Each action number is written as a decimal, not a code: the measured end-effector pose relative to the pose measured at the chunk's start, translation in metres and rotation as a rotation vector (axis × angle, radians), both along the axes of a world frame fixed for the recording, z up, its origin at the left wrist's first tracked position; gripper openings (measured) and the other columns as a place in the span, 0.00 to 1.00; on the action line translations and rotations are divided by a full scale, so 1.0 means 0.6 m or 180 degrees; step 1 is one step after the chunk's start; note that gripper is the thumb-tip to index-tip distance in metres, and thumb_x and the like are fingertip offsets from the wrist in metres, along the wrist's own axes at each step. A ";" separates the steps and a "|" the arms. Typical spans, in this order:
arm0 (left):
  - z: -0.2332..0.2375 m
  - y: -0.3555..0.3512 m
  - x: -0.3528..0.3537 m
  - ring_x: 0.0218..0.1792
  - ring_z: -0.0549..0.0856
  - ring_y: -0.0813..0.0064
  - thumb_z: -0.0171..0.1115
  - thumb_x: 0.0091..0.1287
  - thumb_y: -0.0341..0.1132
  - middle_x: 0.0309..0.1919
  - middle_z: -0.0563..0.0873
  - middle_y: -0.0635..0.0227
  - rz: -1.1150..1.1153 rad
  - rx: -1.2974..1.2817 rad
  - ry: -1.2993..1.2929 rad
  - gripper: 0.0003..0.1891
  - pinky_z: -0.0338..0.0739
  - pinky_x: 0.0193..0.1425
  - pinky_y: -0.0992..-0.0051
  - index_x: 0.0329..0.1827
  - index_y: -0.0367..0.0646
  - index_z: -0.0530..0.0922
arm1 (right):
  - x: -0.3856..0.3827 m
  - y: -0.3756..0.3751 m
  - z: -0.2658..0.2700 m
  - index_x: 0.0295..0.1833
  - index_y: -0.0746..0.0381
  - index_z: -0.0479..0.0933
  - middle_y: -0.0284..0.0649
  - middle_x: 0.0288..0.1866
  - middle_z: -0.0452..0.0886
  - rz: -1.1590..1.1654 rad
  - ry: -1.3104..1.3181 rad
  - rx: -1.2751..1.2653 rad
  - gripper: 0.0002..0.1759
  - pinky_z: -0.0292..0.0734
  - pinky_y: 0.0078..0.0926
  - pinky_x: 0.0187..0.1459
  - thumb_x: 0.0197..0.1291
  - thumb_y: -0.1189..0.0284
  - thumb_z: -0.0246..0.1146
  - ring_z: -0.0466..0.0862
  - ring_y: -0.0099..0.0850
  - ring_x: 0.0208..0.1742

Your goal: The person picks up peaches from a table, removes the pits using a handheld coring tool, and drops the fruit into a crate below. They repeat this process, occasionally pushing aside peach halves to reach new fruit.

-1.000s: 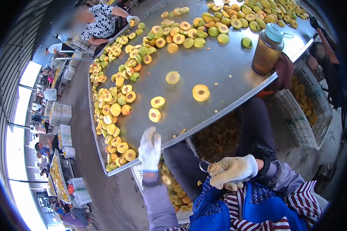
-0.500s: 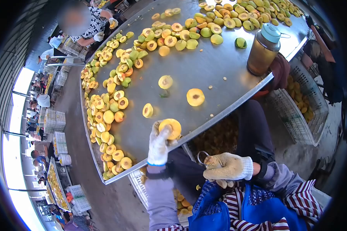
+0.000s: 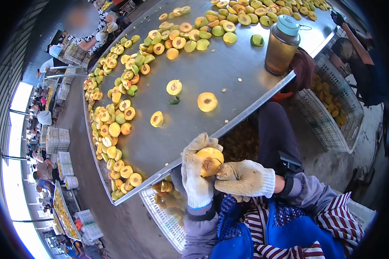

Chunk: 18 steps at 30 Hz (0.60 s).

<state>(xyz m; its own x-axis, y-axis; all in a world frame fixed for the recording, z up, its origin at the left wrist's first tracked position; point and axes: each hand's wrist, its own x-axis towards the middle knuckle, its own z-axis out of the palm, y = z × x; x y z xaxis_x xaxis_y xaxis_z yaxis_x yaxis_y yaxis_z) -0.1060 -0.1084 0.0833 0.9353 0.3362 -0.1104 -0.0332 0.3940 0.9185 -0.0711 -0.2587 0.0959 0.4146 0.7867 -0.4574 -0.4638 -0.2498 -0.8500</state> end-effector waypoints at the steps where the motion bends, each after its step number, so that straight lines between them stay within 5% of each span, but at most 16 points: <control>1: 0.002 -0.007 -0.004 0.49 0.84 0.64 0.54 0.72 0.60 0.51 0.82 0.55 0.0022 0.0096 -0.0021 0.33 0.82 0.50 0.70 0.64 0.37 0.72 | -0.002 -0.002 0.002 0.53 0.54 0.81 0.29 0.19 0.79 -0.0039 -0.0058 -0.0022 0.17 0.74 0.17 0.19 0.68 0.54 0.61 0.78 0.19 0.16; 10: 0.031 -0.050 -0.006 0.43 0.85 0.64 0.50 0.76 0.57 0.43 0.85 0.53 0.0490 0.1027 -0.0315 0.30 0.80 0.51 0.66 0.51 0.31 0.78 | 0.001 -0.015 0.008 0.40 0.59 0.80 0.34 0.19 0.80 0.0534 0.0332 0.0228 0.20 0.74 0.18 0.18 0.70 0.53 0.55 0.80 0.22 0.16; 13: 0.066 -0.029 -0.006 0.38 0.86 0.65 0.52 0.75 0.56 0.39 0.86 0.53 -0.0381 0.0754 0.0020 0.29 0.80 0.46 0.67 0.44 0.30 0.80 | 0.013 -0.024 0.024 0.41 0.61 0.79 0.36 0.20 0.80 0.1140 0.0749 0.0043 0.19 0.75 0.20 0.17 0.73 0.56 0.55 0.80 0.24 0.16; 17: 0.065 -0.016 -0.010 0.38 0.86 0.70 0.55 0.76 0.40 0.42 0.87 0.54 -0.0765 0.0886 -0.0100 0.17 0.80 0.45 0.73 0.46 0.30 0.82 | -0.003 -0.038 -0.074 0.50 0.66 0.75 0.46 0.27 0.83 0.1121 0.2465 0.1154 0.18 0.78 0.24 0.17 0.73 0.60 0.57 0.83 0.32 0.19; 18: 0.059 -0.017 -0.009 0.37 0.86 0.68 0.55 0.76 0.43 0.40 0.87 0.53 -0.0664 0.1181 -0.0355 0.20 0.81 0.43 0.72 0.45 0.31 0.82 | -0.011 -0.038 -0.102 0.55 0.68 0.74 0.50 0.31 0.84 0.1167 0.3000 0.1525 0.20 0.79 0.26 0.18 0.73 0.60 0.58 0.85 0.35 0.22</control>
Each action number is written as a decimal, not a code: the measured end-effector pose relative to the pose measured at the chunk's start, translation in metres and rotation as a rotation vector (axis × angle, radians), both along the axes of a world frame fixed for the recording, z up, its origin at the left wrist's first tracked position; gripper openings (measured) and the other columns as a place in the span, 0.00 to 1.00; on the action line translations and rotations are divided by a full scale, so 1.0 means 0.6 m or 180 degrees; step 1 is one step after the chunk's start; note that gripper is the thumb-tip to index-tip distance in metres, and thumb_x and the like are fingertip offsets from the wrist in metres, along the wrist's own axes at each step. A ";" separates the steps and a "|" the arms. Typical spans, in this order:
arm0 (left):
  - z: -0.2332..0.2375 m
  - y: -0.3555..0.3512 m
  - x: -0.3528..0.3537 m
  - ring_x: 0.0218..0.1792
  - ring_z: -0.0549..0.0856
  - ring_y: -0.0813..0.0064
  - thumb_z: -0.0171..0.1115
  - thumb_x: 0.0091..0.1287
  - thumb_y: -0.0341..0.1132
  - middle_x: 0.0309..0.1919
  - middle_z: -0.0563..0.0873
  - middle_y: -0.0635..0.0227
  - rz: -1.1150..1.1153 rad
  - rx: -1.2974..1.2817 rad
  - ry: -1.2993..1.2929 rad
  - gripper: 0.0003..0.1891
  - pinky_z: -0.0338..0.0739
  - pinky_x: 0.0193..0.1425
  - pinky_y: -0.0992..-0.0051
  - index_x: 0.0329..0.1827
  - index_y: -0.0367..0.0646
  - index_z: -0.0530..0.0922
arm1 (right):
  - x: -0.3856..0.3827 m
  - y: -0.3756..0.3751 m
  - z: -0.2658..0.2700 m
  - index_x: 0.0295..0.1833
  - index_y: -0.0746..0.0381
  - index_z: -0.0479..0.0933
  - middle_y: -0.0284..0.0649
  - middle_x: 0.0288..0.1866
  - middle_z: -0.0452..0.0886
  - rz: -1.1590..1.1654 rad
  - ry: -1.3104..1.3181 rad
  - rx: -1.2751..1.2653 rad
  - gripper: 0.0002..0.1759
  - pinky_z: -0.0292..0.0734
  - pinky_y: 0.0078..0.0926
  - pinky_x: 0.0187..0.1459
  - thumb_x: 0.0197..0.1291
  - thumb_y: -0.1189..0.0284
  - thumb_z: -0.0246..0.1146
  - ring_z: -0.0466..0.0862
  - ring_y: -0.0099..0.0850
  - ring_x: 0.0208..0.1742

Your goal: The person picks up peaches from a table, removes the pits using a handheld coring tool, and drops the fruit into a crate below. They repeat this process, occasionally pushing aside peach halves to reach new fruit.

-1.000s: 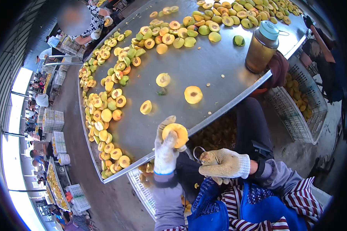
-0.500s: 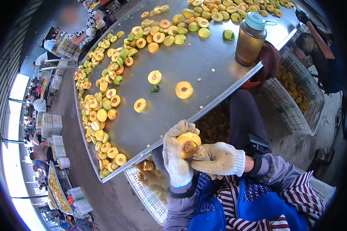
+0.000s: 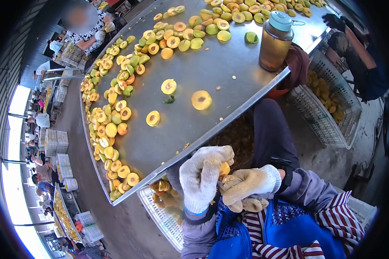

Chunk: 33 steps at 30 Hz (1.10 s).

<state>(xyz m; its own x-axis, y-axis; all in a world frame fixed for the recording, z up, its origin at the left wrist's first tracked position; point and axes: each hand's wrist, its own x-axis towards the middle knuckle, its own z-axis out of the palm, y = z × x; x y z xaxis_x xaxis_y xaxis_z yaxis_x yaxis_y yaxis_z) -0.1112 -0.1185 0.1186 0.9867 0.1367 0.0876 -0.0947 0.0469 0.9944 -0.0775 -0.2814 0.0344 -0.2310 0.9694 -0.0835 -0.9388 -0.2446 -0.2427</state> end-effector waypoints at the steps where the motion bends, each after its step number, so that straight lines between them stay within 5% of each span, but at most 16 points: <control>1: -0.010 -0.002 0.001 0.35 0.86 0.65 0.56 0.75 0.47 0.38 0.87 0.52 0.0070 0.0257 -0.0296 0.22 0.81 0.41 0.71 0.43 0.32 0.82 | -0.006 -0.005 -0.018 0.56 0.69 0.73 0.52 0.33 0.85 0.0018 0.0372 0.0230 0.21 0.80 0.26 0.19 0.73 0.61 0.59 0.86 0.36 0.24; 3: -0.023 -0.009 0.005 0.33 0.86 0.62 0.56 0.74 0.52 0.35 0.86 0.49 0.0320 0.0817 -0.0947 0.24 0.81 0.37 0.69 0.40 0.34 0.81 | -0.013 -0.004 -0.032 0.58 0.70 0.72 0.49 0.33 0.84 0.0139 0.0832 0.0255 0.21 0.80 0.25 0.19 0.73 0.62 0.59 0.85 0.33 0.23; 6: -0.027 -0.011 0.000 0.36 0.88 0.62 0.59 0.74 0.41 0.40 0.86 0.49 -0.0133 -0.0830 -0.0792 0.16 0.83 0.42 0.69 0.40 0.34 0.83 | -0.009 -0.005 0.017 0.55 0.71 0.73 0.45 0.28 0.82 -0.0095 0.0413 0.0118 0.20 0.77 0.22 0.17 0.72 0.62 0.59 0.82 0.28 0.19; 10: -0.044 0.005 0.006 0.33 0.85 0.65 0.49 0.77 0.55 0.34 0.81 0.57 -0.0270 -0.3109 0.0568 0.25 0.78 0.32 0.74 0.41 0.39 0.77 | 0.012 0.010 0.060 0.46 0.71 0.76 0.39 0.20 0.79 0.0390 -0.0515 0.0866 0.19 0.75 0.19 0.14 0.72 0.62 0.59 0.79 0.23 0.14; 12: -0.056 0.016 0.004 0.35 0.83 0.65 0.48 0.77 0.59 0.36 0.80 0.59 0.0580 -0.3162 0.0814 0.27 0.75 0.28 0.75 0.44 0.39 0.76 | 0.012 0.015 0.064 0.42 0.71 0.77 0.41 0.19 0.80 0.0457 -0.0375 0.0836 0.20 0.72 0.18 0.13 0.73 0.61 0.58 0.78 0.24 0.13; 16: -0.068 0.117 -0.085 0.42 0.84 0.63 0.55 0.75 0.55 0.39 0.84 0.61 0.1910 -0.0658 0.0691 0.25 0.80 0.46 0.69 0.50 0.36 0.79 | 0.019 -0.009 0.022 0.41 0.69 0.78 0.42 0.20 0.81 0.0481 -0.0153 -0.0302 0.20 0.71 0.18 0.14 0.71 0.58 0.61 0.78 0.26 0.13; 18: -0.095 0.214 -0.139 0.48 0.84 0.65 0.55 0.75 0.52 0.46 0.86 0.58 0.1320 0.1674 0.1281 0.25 0.77 0.55 0.69 0.51 0.33 0.81 | 0.029 -0.016 0.027 0.39 0.66 0.79 0.39 0.19 0.81 0.0216 -0.0440 -0.0406 0.21 0.70 0.17 0.14 0.68 0.55 0.64 0.76 0.25 0.13; 19: -0.097 0.239 -0.143 0.40 0.84 0.66 0.56 0.74 0.44 0.44 0.88 0.61 0.1065 0.3820 0.1003 0.17 0.78 0.49 0.69 0.52 0.40 0.84 | 0.029 -0.012 0.040 0.38 0.65 0.79 0.38 0.18 0.79 0.0199 -0.0610 -0.0546 0.21 0.69 0.16 0.14 0.66 0.55 0.65 0.75 0.24 0.12; 22: -0.073 0.221 -0.081 0.47 0.85 0.63 0.56 0.74 0.44 0.45 0.88 0.60 0.1666 0.2227 0.1505 0.16 0.76 0.56 0.66 0.52 0.43 0.84 | 0.035 0.011 0.067 0.34 0.63 0.78 0.35 0.16 0.76 0.0175 -0.1136 -0.0887 0.21 0.66 0.16 0.14 0.64 0.54 0.66 0.72 0.22 0.11; 25: -0.100 0.253 0.029 0.56 0.84 0.59 0.57 0.72 0.49 0.53 0.86 0.60 0.1440 0.2783 0.1122 0.20 0.75 0.60 0.64 0.58 0.45 0.81 | 0.036 0.023 0.074 0.32 0.61 0.76 0.34 0.16 0.75 0.0202 -0.1545 -0.1013 0.18 0.65 0.16 0.14 0.64 0.56 0.65 0.72 0.20 0.12; 28: -0.174 0.325 0.158 0.62 0.80 0.50 0.54 0.69 0.62 0.68 0.75 0.54 0.1524 0.3317 0.1647 0.37 0.72 0.65 0.56 0.73 0.45 0.66 | 0.042 0.022 0.082 0.32 0.60 0.76 0.33 0.16 0.75 0.0037 -0.1752 -0.1281 0.17 0.65 0.16 0.15 0.63 0.57 0.64 0.72 0.19 0.13; 30: -0.264 0.390 0.223 0.63 0.78 0.46 0.56 0.67 0.60 0.66 0.75 0.48 0.1924 0.3591 0.1786 0.37 0.72 0.65 0.55 0.71 0.39 0.67 | 0.049 0.019 0.083 0.32 0.59 0.76 0.32 0.16 0.75 0.0051 -0.1868 -0.1338 0.17 0.68 0.15 0.16 0.64 0.56 0.63 0.74 0.19 0.14; 32: -0.260 0.384 0.259 0.59 0.80 0.45 0.62 0.63 0.59 0.61 0.79 0.45 0.1305 0.3415 0.2715 0.36 0.74 0.63 0.55 0.65 0.39 0.71 | 0.050 0.019 0.078 0.33 0.58 0.76 0.31 0.17 0.75 0.0049 -0.2042 -0.1450 0.17 0.70 0.15 0.17 0.64 0.55 0.62 0.76 0.19 0.14; 33: -0.254 0.371 0.261 0.57 0.81 0.45 0.64 0.61 0.59 0.59 0.80 0.45 0.1175 0.3431 0.2515 0.36 0.75 0.62 0.55 0.63 0.39 0.71 | 0.043 0.021 0.060 0.33 0.58 0.75 0.32 0.17 0.76 -0.0056 -0.2082 -0.1428 0.18 0.72 0.15 0.17 0.65 0.54 0.61 0.77 0.19 0.15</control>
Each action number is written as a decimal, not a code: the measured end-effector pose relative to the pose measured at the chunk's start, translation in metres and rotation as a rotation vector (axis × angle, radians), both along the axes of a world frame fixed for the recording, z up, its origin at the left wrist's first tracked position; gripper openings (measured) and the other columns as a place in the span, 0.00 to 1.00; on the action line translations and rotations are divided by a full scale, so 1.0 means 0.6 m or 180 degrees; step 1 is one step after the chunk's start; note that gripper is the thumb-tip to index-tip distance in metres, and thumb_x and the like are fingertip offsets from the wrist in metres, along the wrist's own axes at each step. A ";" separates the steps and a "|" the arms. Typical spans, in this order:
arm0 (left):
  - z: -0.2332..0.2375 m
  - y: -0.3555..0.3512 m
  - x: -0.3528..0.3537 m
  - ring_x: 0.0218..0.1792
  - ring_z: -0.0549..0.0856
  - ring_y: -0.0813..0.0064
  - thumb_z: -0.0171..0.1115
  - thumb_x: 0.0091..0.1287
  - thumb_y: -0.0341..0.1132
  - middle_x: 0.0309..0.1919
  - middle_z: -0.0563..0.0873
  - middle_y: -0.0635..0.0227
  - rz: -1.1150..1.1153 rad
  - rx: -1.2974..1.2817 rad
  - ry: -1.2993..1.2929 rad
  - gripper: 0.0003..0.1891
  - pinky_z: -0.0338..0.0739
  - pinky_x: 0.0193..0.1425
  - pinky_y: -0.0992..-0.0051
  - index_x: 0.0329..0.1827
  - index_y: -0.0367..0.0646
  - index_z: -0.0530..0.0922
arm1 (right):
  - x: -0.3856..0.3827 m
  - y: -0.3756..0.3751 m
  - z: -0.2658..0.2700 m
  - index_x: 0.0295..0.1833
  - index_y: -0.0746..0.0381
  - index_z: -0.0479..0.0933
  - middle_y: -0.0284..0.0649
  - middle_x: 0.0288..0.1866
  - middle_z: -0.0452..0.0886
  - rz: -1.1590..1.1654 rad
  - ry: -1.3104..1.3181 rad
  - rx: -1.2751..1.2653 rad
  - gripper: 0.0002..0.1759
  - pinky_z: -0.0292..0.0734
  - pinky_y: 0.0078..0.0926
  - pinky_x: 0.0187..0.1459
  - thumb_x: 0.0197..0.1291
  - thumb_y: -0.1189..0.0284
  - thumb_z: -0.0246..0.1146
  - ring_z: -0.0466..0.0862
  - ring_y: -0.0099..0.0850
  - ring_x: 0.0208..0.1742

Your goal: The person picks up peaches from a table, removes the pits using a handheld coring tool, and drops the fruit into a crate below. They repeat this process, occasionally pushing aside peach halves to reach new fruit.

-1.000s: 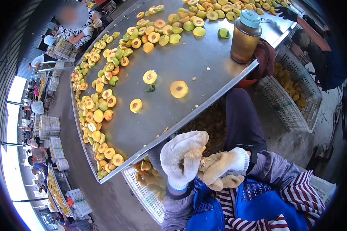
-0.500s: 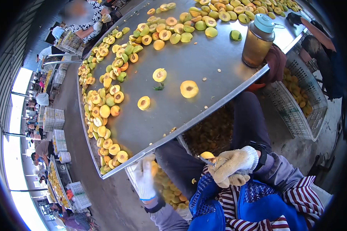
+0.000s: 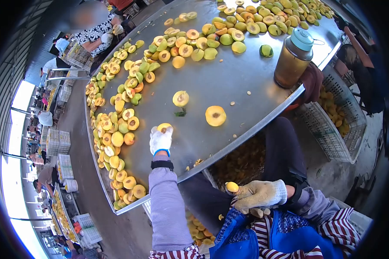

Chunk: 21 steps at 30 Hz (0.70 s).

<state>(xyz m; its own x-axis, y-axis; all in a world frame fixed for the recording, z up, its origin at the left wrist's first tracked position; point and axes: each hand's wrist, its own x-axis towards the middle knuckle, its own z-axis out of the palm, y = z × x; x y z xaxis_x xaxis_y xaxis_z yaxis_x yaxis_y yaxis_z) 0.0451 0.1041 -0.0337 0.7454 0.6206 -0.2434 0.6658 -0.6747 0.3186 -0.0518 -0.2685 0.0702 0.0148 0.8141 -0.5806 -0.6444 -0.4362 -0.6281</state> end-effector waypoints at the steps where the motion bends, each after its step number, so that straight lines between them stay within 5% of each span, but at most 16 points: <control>1: 0.003 -0.015 -0.006 0.55 0.82 0.44 0.66 0.60 0.59 0.57 0.81 0.45 -0.0186 -0.0023 -0.0092 0.36 0.76 0.60 0.55 0.60 0.39 0.72 | 0.001 0.000 -0.007 0.33 0.58 0.75 0.32 0.17 0.77 -0.0008 -0.0023 -0.0047 0.18 0.72 0.15 0.17 0.66 0.54 0.61 0.77 0.19 0.15; 3: 0.011 -0.040 -0.017 0.47 0.87 0.50 0.68 0.61 0.54 0.50 0.85 0.50 -0.0428 -0.0393 -0.0170 0.30 0.81 0.53 0.59 0.55 0.39 0.73 | 0.005 0.007 -0.010 0.33 0.59 0.75 0.32 0.18 0.77 -0.0001 -0.0055 -0.0125 0.18 0.72 0.16 0.17 0.66 0.55 0.61 0.77 0.19 0.14; 5: 0.001 -0.063 -0.044 0.45 0.88 0.61 0.67 0.66 0.49 0.48 0.85 0.56 0.0192 -0.3250 -0.1165 0.25 0.83 0.50 0.67 0.55 0.40 0.73 | 0.010 0.011 -0.010 0.36 0.59 0.75 0.33 0.18 0.78 -0.0053 -0.0186 -0.0130 0.17 0.72 0.16 0.17 0.67 0.55 0.60 0.77 0.20 0.14; 7: 0.109 -0.145 -0.096 0.44 0.88 0.66 0.67 0.69 0.43 0.49 0.85 0.58 0.0089 -0.4540 -0.1609 0.24 0.85 0.44 0.71 0.60 0.39 0.71 | 0.011 0.011 -0.012 0.38 0.58 0.74 0.32 0.18 0.78 -0.0178 -0.0392 -0.0257 0.16 0.72 0.16 0.17 0.67 0.56 0.60 0.77 0.20 0.14; 9: 0.158 -0.230 -0.144 0.49 0.87 0.66 0.71 0.66 0.42 0.52 0.84 0.57 -0.0844 -0.4831 -0.1960 0.29 0.84 0.50 0.70 0.64 0.36 0.70 | 0.011 0.015 -0.019 0.47 0.54 0.76 0.31 0.19 0.78 -0.0099 -0.0708 -0.0503 0.15 0.74 0.17 0.18 0.68 0.54 0.60 0.78 0.20 0.15; 11: 0.176 -0.264 -0.183 0.55 0.84 0.65 0.72 0.65 0.39 0.55 0.82 0.55 -0.1006 -0.4095 -0.1605 0.31 0.83 0.55 0.69 0.67 0.36 0.69 | 0.014 0.012 -0.004 0.55 0.53 0.77 0.31 0.20 0.79 -0.0214 -0.0810 -0.0386 0.18 0.75 0.17 0.18 0.69 0.53 0.60 0.79 0.20 0.17; 12: 0.174 -0.275 -0.189 0.56 0.83 0.66 0.70 0.65 0.38 0.57 0.81 0.52 -0.0812 -0.3621 -0.1767 0.27 0.84 0.51 0.70 0.64 0.37 0.72 | 0.005 0.009 -0.015 0.57 0.53 0.76 0.31 0.21 0.79 -0.0409 -0.0756 -0.0209 0.20 0.75 0.16 0.18 0.68 0.53 0.61 0.80 0.20 0.17; 16: 0.160 -0.288 -0.209 0.49 0.85 0.64 0.67 0.63 0.44 0.58 0.80 0.52 0.0354 -0.4815 -0.2342 0.26 0.84 0.40 0.72 0.58 0.36 0.73 | -0.018 -0.001 -0.028 0.61 0.54 0.76 0.29 0.23 0.80 -0.0853 -0.0241 0.0220 0.23 0.75 0.15 0.19 0.67 0.53 0.64 0.80 0.19 0.19; 19: 0.171 -0.316 -0.230 0.52 0.85 0.64 0.63 0.68 0.42 0.59 0.80 0.51 0.0036 -0.4997 -0.2267 0.24 0.81 0.57 0.67 0.60 0.35 0.72 | -0.010 -0.001 0.022 0.60 0.55 0.76 0.29 0.24 0.81 -0.0775 -0.0664 0.0000 0.23 0.75 0.16 0.21 0.67 0.53 0.64 0.80 0.18 0.19; 21: 0.177 -0.337 -0.237 0.53 0.84 0.63 0.59 0.71 0.48 0.56 0.81 0.52 0.0115 -0.4663 -0.2393 0.27 0.80 0.57 0.66 0.63 0.35 0.71 | -0.016 -0.002 0.024 0.59 0.56 0.77 0.29 0.24 0.81 -0.0801 -0.0982 -0.0014 0.23 0.76 0.16 0.21 0.67 0.52 0.64 0.80 0.18 0.19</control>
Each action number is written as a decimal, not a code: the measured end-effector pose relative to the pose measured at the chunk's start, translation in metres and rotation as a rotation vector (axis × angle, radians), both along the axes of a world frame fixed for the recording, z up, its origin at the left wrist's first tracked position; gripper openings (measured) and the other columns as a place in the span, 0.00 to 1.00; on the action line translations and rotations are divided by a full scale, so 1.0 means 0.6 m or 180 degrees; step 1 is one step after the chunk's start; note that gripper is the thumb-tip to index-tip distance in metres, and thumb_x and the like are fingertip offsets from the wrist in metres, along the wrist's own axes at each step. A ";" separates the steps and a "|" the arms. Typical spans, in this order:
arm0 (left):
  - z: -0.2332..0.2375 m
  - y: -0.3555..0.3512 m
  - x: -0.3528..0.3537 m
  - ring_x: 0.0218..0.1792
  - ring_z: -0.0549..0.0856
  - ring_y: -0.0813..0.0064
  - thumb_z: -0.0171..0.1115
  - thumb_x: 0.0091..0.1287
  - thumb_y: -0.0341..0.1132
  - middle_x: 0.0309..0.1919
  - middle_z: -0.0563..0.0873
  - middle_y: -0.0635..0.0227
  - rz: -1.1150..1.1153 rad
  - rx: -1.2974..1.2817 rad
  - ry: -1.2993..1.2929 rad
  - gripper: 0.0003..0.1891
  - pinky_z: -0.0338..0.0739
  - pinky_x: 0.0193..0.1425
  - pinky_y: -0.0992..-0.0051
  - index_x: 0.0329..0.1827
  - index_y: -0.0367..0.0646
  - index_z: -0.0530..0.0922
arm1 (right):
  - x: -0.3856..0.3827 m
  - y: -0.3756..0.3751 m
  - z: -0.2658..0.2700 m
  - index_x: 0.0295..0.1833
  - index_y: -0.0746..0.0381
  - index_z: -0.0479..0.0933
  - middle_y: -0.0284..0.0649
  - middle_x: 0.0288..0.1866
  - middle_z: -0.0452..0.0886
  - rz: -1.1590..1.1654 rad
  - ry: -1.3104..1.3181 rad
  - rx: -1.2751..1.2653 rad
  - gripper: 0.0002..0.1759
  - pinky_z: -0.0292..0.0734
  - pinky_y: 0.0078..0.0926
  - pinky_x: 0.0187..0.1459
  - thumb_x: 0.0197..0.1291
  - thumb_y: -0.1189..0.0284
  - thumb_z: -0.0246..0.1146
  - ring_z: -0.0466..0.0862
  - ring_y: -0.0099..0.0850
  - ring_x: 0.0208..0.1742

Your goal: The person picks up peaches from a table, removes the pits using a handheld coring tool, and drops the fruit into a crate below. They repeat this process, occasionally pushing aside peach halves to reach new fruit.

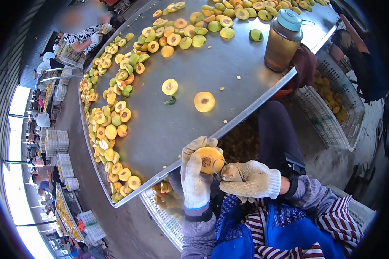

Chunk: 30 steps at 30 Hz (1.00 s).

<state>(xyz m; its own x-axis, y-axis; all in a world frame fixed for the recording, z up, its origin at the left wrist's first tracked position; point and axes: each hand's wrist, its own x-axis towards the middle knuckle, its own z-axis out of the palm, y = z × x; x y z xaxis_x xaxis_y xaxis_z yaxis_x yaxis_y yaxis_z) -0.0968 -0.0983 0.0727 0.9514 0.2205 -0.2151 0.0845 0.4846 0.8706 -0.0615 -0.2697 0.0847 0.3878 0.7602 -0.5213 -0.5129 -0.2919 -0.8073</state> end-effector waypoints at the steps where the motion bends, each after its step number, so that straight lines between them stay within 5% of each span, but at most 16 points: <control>1: -0.002 -0.007 -0.003 0.52 0.84 0.64 0.58 0.72 0.52 0.55 0.81 0.53 0.0092 0.0094 -0.0027 0.29 0.81 0.55 0.67 0.64 0.36 0.72 | -0.008 0.001 -0.015 0.58 0.56 0.78 0.29 0.23 0.81 -0.0071 -0.0020 0.0119 0.23 0.76 0.16 0.22 0.67 0.52 0.64 0.80 0.18 0.19; 3: -0.002 -0.021 -0.009 0.51 0.83 0.66 0.50 0.76 0.58 0.53 0.82 0.55 0.0154 0.0477 -0.0117 0.32 0.80 0.58 0.68 0.66 0.36 0.72 | -0.015 -0.001 -0.018 0.57 0.57 0.79 0.29 0.23 0.81 -0.0147 -0.0115 0.0162 0.22 0.76 0.16 0.22 0.67 0.52 0.63 0.80 0.18 0.19; 8: 0.021 -0.060 -0.025 0.53 0.83 0.65 0.46 0.78 0.55 0.54 0.82 0.54 0.0517 0.0855 -0.0114 0.30 0.78 0.60 0.66 0.65 0.34 0.72 | -0.017 -0.008 0.017 0.54 0.57 0.81 0.30 0.23 0.82 -0.0174 -0.0616 -0.0025 0.21 0.75 0.15 0.21 0.68 0.53 0.63 0.81 0.19 0.19; 13: 0.032 -0.090 -0.034 0.56 0.82 0.61 0.50 0.79 0.48 0.57 0.81 0.52 0.0693 0.1253 -0.0542 0.28 0.77 0.63 0.62 0.68 0.31 0.71 | -0.019 -0.021 0.005 0.51 0.58 0.82 0.30 0.21 0.81 0.0080 0.0145 0.0348 0.19 0.74 0.15 0.20 0.69 0.54 0.61 0.81 0.19 0.19; 16: 0.024 -0.095 -0.034 0.55 0.83 0.60 0.42 0.80 0.53 0.56 0.80 0.52 0.0651 0.1233 -0.0591 0.31 0.77 0.63 0.63 0.69 0.32 0.70 | -0.017 -0.023 0.020 0.49 0.58 0.82 0.30 0.20 0.80 0.0182 0.0329 0.0317 0.18 0.73 0.15 0.20 0.69 0.54 0.60 0.80 0.19 0.18; 22: 0.010 -0.107 -0.039 0.56 0.82 0.58 0.41 0.80 0.53 0.61 0.77 0.51 0.0864 0.1499 -0.1077 0.32 0.74 0.66 0.60 0.71 0.32 0.67 | -0.024 -0.028 0.021 0.41 0.59 0.81 0.30 0.19 0.79 0.0031 0.0134 0.0386 0.19 0.72 0.16 0.18 0.69 0.54 0.58 0.78 0.19 0.16; 26: 0.050 -0.081 -0.030 0.51 0.85 0.61 0.41 0.79 0.54 0.50 0.85 0.50 -0.0004 0.1633 -0.0723 0.31 0.75 0.63 0.61 0.60 0.29 0.76 | -0.021 -0.034 0.011 0.35 0.60 0.79 0.33 0.18 0.79 0.0437 0.0670 0.0603 0.20 0.72 0.17 0.16 0.71 0.54 0.61 0.78 0.20 0.15; 27: 0.065 -0.086 -0.027 0.45 0.86 0.64 0.46 0.78 0.53 0.44 0.87 0.51 0.0070 0.1425 -0.0407 0.30 0.79 0.56 0.65 0.51 0.29 0.80 | -0.023 -0.035 0.007 0.34 0.61 0.78 0.34 0.17 0.78 0.0555 0.0892 0.0678 0.20 0.71 0.17 0.14 0.71 0.55 0.61 0.77 0.21 0.14; 30: 0.059 -0.062 -0.028 0.48 0.86 0.60 0.54 0.76 0.45 0.49 0.86 0.49 -0.0355 0.1478 -0.0446 0.23 0.79 0.55 0.64 0.48 0.28 0.83 | -0.011 -0.043 -0.004 0.34 0.61 0.78 0.37 0.18 0.80 0.0900 0.1723 0.0921 0.19 0.72 0.16 0.14 0.70 0.56 0.61 0.79 0.23 0.14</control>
<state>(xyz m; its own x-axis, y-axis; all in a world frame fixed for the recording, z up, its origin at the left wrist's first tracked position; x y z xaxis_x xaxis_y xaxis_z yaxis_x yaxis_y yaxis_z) -0.1134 -0.1356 0.1080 0.9874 0.1579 0.0132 -0.0194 0.0377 0.9991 -0.0679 -0.2954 0.0820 -0.1051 0.9322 -0.3463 -0.8027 -0.2851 -0.5238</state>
